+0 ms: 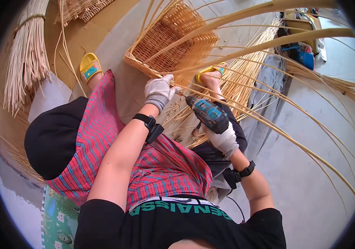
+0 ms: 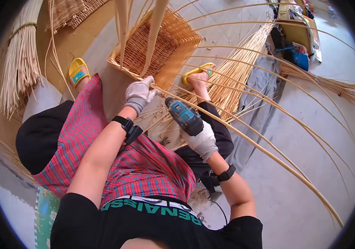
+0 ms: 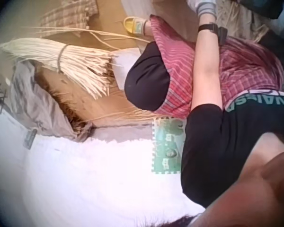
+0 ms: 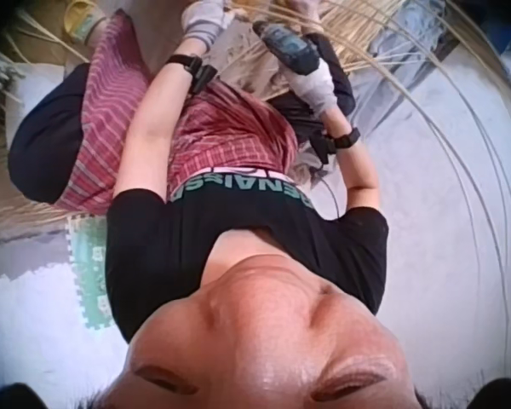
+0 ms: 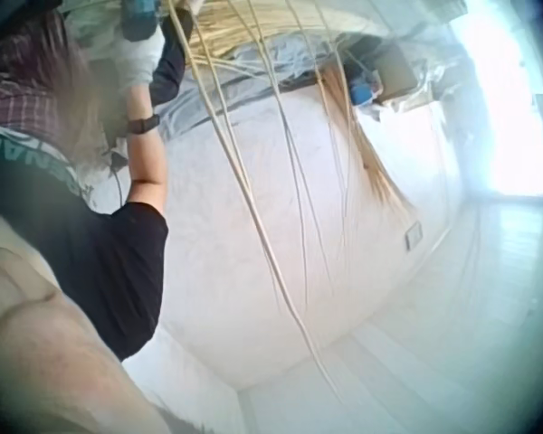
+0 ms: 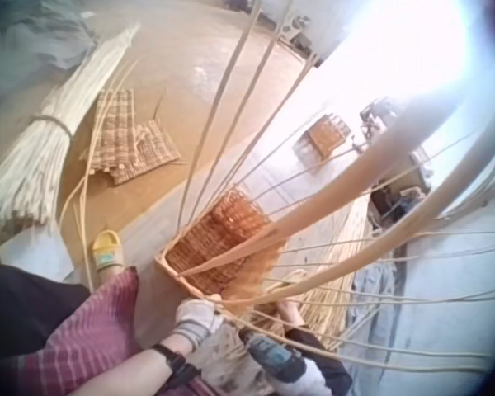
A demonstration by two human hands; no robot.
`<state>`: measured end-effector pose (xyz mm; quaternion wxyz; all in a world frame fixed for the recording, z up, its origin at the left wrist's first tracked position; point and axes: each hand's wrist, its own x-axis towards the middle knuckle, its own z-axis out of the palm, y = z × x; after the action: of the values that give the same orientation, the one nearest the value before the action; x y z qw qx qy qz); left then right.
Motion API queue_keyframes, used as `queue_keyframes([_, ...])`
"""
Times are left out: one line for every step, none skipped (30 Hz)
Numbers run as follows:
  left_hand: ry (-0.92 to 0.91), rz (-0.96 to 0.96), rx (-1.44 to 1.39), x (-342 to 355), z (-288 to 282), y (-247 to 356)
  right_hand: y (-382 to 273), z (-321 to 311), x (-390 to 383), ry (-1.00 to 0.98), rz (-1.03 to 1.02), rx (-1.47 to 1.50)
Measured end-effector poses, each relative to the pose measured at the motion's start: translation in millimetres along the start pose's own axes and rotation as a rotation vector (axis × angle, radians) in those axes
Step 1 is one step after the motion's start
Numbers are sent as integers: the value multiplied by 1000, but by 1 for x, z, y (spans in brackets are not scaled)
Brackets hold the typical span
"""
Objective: Weaving a rectangular basket using long wicker or wooden strands.
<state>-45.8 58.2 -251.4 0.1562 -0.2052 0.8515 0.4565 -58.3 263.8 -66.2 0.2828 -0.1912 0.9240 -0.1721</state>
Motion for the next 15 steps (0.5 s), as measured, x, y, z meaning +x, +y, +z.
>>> queue_keyframes([9,2,18,0,0,0,0,1,0,-3,22,27])
queue_keyframes([5,-2,17,0,0,0,0,0,1,-12,24,36])
queue_keyframes([-21,-14,17,0,0,0,0,1,2,-6,25,48])
queue_keyframes([-4,-1,7,0,1,0,1,1,2,3,26,62])
queue_keyframes([-48,-26,17,0,2,0,1,1,3,-1,28,58])
queue_keyframes([50,34,19,0,3,-1,2,0,4,-3,7,81])
queue_keyframes([152,96,25,-1,3,-2,3,0,7,14,-42,93])
queue_keyframes([148,95,23,0,5,-2,3,0,7,-5,-14,104])
queue_keyframes([58,32,35,1,5,-2,4,0,9,-10,-26,79])
queue_keyframes([-34,-31,46,2,6,-3,4,0,10,-10,-37,42])
queue_keyframes([-34,-33,43,2,7,-2,5,0,12,-19,-37,51])
queue_keyframes([-12,-13,33,3,7,-3,5,0,13,-15,-34,54])
queue_keyframes([8,6,24,3,7,-3,5,1,14,-11,-30,57])
queue_keyframes([8,4,24,4,6,-3,6,1,15,-13,-31,58])
queue_keyframes([-25,-14,18,4,5,-2,7,1,15,-29,-20,66])
